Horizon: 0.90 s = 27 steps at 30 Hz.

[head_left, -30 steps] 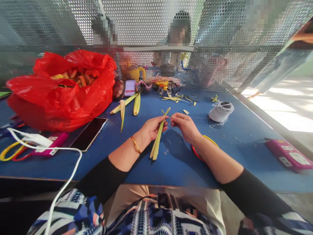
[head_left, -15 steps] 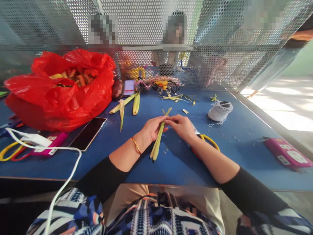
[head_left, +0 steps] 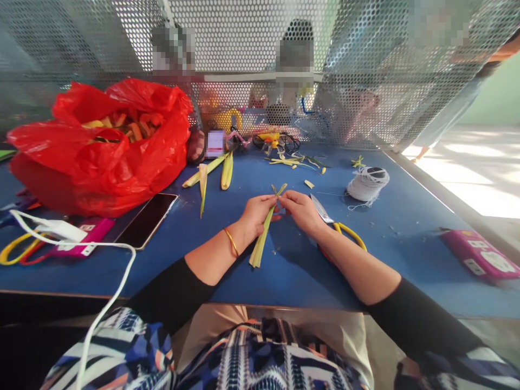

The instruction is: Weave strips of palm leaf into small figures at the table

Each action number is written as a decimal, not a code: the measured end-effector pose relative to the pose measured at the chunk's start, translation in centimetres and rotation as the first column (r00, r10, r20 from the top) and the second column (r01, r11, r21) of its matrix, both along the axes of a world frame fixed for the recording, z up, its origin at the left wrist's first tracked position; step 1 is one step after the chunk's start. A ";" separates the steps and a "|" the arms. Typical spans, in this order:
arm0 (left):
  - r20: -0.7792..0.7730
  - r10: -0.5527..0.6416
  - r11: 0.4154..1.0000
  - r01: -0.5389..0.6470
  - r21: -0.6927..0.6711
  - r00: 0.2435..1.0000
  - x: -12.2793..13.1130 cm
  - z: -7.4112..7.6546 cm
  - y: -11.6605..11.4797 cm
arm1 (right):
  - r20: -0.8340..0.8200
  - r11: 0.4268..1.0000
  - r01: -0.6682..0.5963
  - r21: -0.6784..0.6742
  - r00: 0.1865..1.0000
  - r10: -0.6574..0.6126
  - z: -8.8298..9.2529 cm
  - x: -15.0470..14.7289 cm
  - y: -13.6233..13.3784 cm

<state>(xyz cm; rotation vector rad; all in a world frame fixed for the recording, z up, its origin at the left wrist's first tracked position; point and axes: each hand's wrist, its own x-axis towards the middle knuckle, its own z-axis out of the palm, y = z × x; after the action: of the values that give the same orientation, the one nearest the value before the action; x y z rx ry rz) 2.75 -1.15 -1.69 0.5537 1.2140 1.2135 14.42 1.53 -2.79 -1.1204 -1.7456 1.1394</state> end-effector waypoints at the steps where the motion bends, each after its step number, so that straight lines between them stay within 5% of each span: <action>1: -0.024 -0.003 1.000 0.003 0.001 1.000 0.1 -0.1 0.0 | -0.026 1.000 0.004 -0.018 1.000 -0.004 0.2 0.0 0.0; 9: -0.358 0.015 0.996 0.018 0.087 0.934 0.4 -1.0 0.0 | -0.041 0.986 -0.014 -0.166 0.999 0.007 1.1 0.6 0.3; 15: -0.623 -0.084 0.955 0.241 0.173 0.778 -0.1 -1.5 0.0 | -0.128 0.963 -0.079 -0.258 0.991 0.047 0.9 0.8 0.6; 19: -0.702 -0.033 0.932 0.275 0.235 0.711 -0.2 -1.5 -0.2 | -0.129 0.964 -0.097 -0.246 0.989 0.067 0.9 0.9 0.7; 27: -0.881 0.133 0.901 0.315 0.299 0.455 -0.7 -1.6 0.0 | -0.182 0.966 -0.147 -0.215 0.977 0.108 1.1 0.7 0.4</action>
<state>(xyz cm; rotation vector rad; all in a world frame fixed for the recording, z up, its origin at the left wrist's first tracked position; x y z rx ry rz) 2.01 -1.13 -3.33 1.7632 1.7485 1.0820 15.15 1.97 -1.72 -1.0202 -1.6043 1.5000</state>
